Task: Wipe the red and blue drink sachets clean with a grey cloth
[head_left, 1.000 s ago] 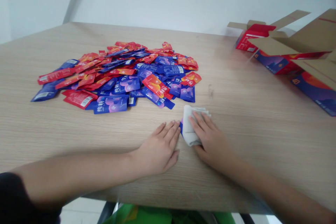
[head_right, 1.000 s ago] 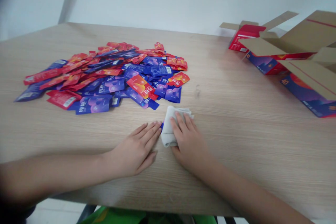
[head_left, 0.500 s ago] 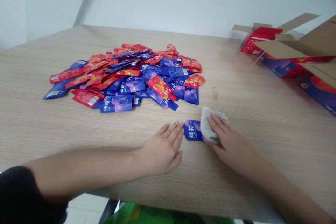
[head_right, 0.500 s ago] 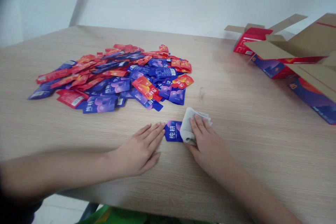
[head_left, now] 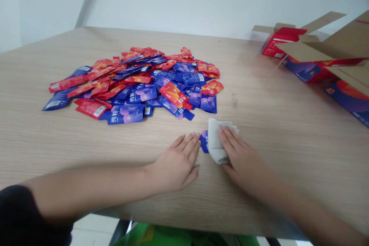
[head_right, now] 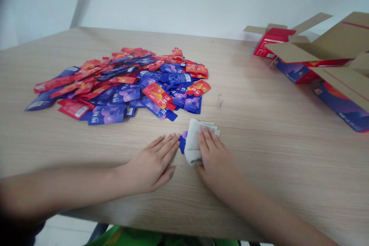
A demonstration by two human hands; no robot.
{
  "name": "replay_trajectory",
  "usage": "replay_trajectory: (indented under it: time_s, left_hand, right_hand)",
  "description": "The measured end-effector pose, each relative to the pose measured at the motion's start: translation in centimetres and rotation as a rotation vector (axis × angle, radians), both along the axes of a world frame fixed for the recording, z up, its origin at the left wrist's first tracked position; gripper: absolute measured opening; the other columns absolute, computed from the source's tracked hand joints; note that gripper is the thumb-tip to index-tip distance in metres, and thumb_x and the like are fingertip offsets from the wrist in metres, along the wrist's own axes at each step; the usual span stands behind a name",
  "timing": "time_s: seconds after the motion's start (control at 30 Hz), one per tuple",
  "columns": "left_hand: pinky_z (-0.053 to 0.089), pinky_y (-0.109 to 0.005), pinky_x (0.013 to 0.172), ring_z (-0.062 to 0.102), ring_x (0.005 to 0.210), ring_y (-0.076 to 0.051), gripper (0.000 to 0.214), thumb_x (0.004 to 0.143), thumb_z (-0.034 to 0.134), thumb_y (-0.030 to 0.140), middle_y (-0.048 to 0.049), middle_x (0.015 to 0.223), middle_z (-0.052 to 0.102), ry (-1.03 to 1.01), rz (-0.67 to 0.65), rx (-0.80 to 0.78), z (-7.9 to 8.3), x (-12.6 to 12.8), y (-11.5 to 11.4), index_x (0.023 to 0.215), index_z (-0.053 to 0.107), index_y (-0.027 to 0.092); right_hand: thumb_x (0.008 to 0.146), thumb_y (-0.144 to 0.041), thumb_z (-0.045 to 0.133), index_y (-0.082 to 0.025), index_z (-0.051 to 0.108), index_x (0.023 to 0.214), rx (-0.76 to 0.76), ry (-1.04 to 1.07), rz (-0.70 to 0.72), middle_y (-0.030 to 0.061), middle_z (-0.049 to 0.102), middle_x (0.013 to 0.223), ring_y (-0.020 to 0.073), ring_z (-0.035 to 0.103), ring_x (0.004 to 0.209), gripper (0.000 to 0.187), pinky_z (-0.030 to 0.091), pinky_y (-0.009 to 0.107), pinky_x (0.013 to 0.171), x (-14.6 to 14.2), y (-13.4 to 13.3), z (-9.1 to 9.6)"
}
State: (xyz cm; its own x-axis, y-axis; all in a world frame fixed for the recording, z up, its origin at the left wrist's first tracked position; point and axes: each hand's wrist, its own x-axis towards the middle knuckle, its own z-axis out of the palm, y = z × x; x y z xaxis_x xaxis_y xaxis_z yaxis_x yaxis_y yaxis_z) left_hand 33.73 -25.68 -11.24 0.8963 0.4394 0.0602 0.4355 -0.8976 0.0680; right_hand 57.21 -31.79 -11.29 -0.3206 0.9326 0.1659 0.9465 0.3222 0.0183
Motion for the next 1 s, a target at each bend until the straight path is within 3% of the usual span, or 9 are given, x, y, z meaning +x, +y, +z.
replay_trajectory:
  time_s: [0.1, 0.2, 0.27, 0.4, 0.53, 0.7, 0.9, 1.0]
  left_hand:
    - [0.033, -0.050, 0.114, 0.035, 0.141, -0.037, 0.061, 0.095, 0.040, 0.036, -0.0272, 0.151, 0.035, 0.010, -0.002, 0.004, 0.0, 0.0, -0.1, 0.143, 0.041, -0.002]
    - [0.032, -0.050, 0.114, 0.035, 0.141, -0.038, 0.061, 0.095, 0.040, 0.036, -0.0274, 0.151, 0.036, 0.010, -0.001, 0.005, 0.0, 0.1, -0.2, 0.143, 0.041, -0.002]
    - [0.033, -0.051, 0.114, 0.035, 0.140, -0.038, 0.061, 0.094, 0.041, 0.035, -0.0272, 0.150, 0.036, 0.000, 0.002, 0.005, 0.0, 0.1, -0.3, 0.143, 0.041, -0.002]
    - [0.034, -0.051, 0.113, 0.041, 0.137, -0.039, 0.057, 0.092, 0.045, 0.035, -0.0286, 0.142, 0.047, -0.018, -0.006, -0.006, 0.0, 0.1, -0.1, 0.135, 0.050, -0.003]
    - [0.036, -0.051, 0.112, 0.044, 0.134, -0.039, 0.056, 0.092, 0.046, 0.035, -0.0293, 0.138, 0.051, -0.023, -0.009, -0.014, 0.1, 0.1, 0.0, 0.131, 0.053, -0.004]
    - [0.033, -0.049, 0.114, 0.038, 0.139, -0.037, 0.059, 0.092, 0.044, 0.032, -0.0274, 0.148, 0.039, -0.017, -0.008, 0.002, 0.2, 0.1, -0.1, 0.140, 0.044, -0.004]
    - [0.033, -0.049, 0.114, 0.036, 0.140, -0.037, 0.059, 0.094, 0.041, 0.030, -0.0272, 0.150, 0.036, 0.009, -0.013, 0.036, 0.2, 0.1, -0.1, 0.143, 0.040, -0.003]
    - [0.033, -0.050, 0.114, 0.035, 0.141, -0.037, 0.060, 0.093, 0.041, 0.031, -0.0269, 0.151, 0.035, 0.022, -0.009, 0.034, 0.2, 0.2, -0.2, 0.143, 0.041, -0.003]
  right_hand:
    - [0.083, -0.023, 0.047, 0.004, 0.043, 0.140, 0.045, -0.017, -0.076, 0.0277, 0.043, 0.145, 0.0371, 0.045, 0.133, 0.064, 0.048, 0.050, 0.103, 2.0, -0.8, -0.8]
    - [0.083, -0.022, 0.047, 0.006, 0.043, 0.139, 0.078, -0.001, -0.096, 0.0308, 0.042, 0.144, 0.0392, 0.043, 0.134, 0.063, 0.046, 0.053, 0.104, 1.8, -0.9, -1.3]
    - [0.081, -0.019, 0.048, 0.005, 0.042, 0.140, 0.066, 0.030, -0.047, 0.0306, 0.038, 0.147, 0.0387, 0.038, 0.137, 0.064, 0.043, 0.054, 0.107, 0.5, -0.6, -1.1]
    - [0.078, -0.015, 0.048, -0.002, 0.040, 0.145, -0.001, 0.107, 0.139, 0.0218, 0.031, 0.155, 0.0354, 0.027, 0.143, 0.068, 0.035, 0.055, 0.113, -2.4, 0.5, -0.5]
    - [0.077, -0.016, 0.048, -0.001, 0.037, 0.147, -0.020, 0.114, 0.194, 0.0198, 0.029, 0.156, 0.0337, 0.026, 0.144, 0.072, 0.034, 0.054, 0.114, -2.7, 0.9, -0.4]
    - [0.075, -0.011, 0.046, 0.001, 0.035, 0.146, 0.054, 0.064, 0.237, 0.0218, 0.029, 0.156, 0.0331, 0.023, 0.145, 0.072, 0.037, 0.054, 0.112, -0.5, -0.2, -0.7]
    - [0.081, -0.014, 0.045, -0.005, 0.016, 0.154, 0.027, 0.042, 0.196, 0.0192, 0.023, 0.158, 0.0297, 0.020, 0.147, 0.079, 0.038, 0.054, 0.111, 4.1, -1.5, -1.0]
    - [0.080, -0.013, 0.045, -0.008, 0.012, 0.156, 0.002, 0.070, 0.186, 0.0187, 0.021, 0.159, 0.0309, 0.019, 0.147, 0.083, 0.039, 0.056, 0.110, 5.1, -1.8, -0.9]
